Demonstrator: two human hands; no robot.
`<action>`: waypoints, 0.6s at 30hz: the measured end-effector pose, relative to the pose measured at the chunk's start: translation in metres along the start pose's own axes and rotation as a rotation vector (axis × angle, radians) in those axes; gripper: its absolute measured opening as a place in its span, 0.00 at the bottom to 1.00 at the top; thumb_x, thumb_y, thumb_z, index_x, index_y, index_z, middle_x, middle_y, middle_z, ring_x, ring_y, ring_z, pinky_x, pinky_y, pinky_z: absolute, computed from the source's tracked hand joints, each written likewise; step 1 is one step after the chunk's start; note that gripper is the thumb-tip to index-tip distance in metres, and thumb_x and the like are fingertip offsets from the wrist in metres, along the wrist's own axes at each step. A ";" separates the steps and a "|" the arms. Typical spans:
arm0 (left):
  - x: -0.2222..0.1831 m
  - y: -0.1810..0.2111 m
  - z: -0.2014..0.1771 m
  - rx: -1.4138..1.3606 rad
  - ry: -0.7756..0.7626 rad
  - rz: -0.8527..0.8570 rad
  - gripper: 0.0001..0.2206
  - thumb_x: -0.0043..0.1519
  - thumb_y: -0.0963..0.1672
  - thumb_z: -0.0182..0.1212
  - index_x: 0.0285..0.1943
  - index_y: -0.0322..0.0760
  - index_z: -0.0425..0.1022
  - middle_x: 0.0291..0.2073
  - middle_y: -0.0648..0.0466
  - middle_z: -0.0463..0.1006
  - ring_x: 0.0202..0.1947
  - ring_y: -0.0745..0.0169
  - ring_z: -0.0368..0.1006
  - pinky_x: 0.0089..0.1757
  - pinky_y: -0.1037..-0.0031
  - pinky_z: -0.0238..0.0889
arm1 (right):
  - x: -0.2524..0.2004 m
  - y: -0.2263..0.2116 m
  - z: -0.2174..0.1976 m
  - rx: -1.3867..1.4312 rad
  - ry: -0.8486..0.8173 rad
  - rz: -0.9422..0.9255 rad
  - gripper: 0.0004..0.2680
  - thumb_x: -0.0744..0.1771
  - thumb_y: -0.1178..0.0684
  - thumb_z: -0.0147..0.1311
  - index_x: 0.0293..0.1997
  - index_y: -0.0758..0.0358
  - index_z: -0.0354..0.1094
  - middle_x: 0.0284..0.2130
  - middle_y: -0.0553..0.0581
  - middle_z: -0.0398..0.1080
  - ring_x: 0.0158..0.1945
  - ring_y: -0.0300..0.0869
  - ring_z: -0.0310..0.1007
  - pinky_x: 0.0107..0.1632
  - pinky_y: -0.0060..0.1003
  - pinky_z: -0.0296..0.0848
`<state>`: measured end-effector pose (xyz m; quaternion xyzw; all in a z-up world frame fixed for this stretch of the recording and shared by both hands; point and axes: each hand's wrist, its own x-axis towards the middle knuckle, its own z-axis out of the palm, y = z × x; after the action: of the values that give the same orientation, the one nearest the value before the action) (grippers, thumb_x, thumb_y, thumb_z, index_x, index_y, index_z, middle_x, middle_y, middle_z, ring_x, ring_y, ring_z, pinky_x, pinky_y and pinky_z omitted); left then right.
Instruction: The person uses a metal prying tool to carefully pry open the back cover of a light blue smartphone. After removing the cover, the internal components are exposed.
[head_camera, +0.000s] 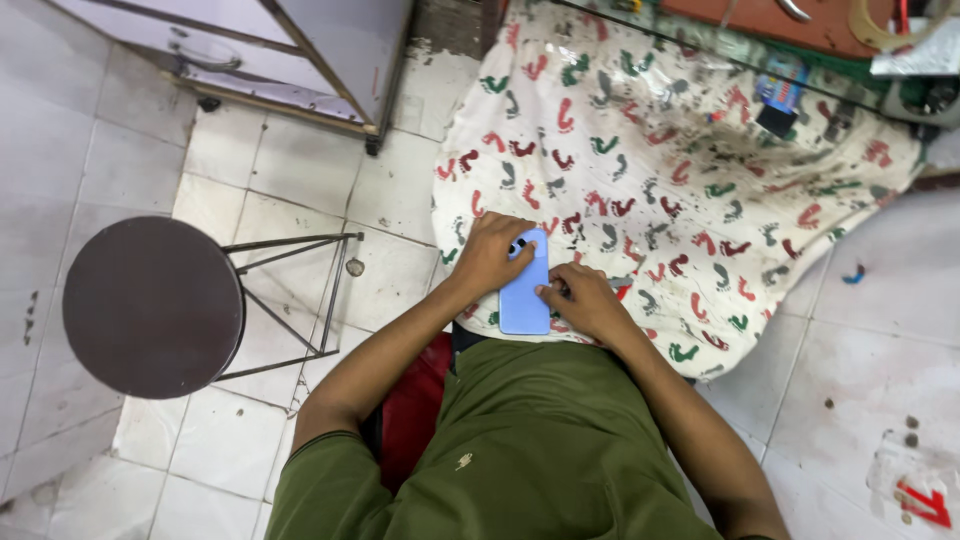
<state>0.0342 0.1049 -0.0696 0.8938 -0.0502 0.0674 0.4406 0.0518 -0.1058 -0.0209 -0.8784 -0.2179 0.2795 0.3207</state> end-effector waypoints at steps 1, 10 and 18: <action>-0.003 0.000 -0.003 -0.009 -0.006 0.018 0.15 0.60 0.44 0.65 0.54 0.32 0.80 0.48 0.46 0.80 0.52 0.48 0.71 0.56 0.60 0.61 | 0.002 -0.001 0.001 0.007 -0.008 0.021 0.15 0.65 0.44 0.61 0.43 0.69 0.73 0.33 0.63 0.75 0.35 0.48 0.76 0.42 0.42 0.73; -0.012 -0.020 -0.053 -0.133 0.051 0.050 0.16 0.59 0.42 0.65 0.56 0.36 0.79 0.61 0.44 0.73 0.64 0.45 0.64 0.62 0.60 0.57 | 0.005 -0.009 0.008 0.078 -0.042 0.213 0.13 0.65 0.45 0.61 0.40 0.67 0.72 0.25 0.57 0.73 0.30 0.40 0.69 0.36 0.36 0.70; 0.083 -0.160 -0.259 -0.540 0.948 0.030 0.06 0.70 0.38 0.55 0.51 0.36 0.77 0.46 0.50 0.81 0.42 0.63 0.80 0.46 0.70 0.80 | 0.005 -0.006 0.013 0.121 -0.072 0.274 0.11 0.65 0.46 0.61 0.41 0.65 0.73 0.26 0.52 0.72 0.30 0.37 0.68 0.35 0.34 0.69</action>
<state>0.1204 0.4051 -0.0245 0.6198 0.1257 0.4539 0.6277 0.0460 -0.0926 -0.0269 -0.8683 -0.0901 0.3647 0.3239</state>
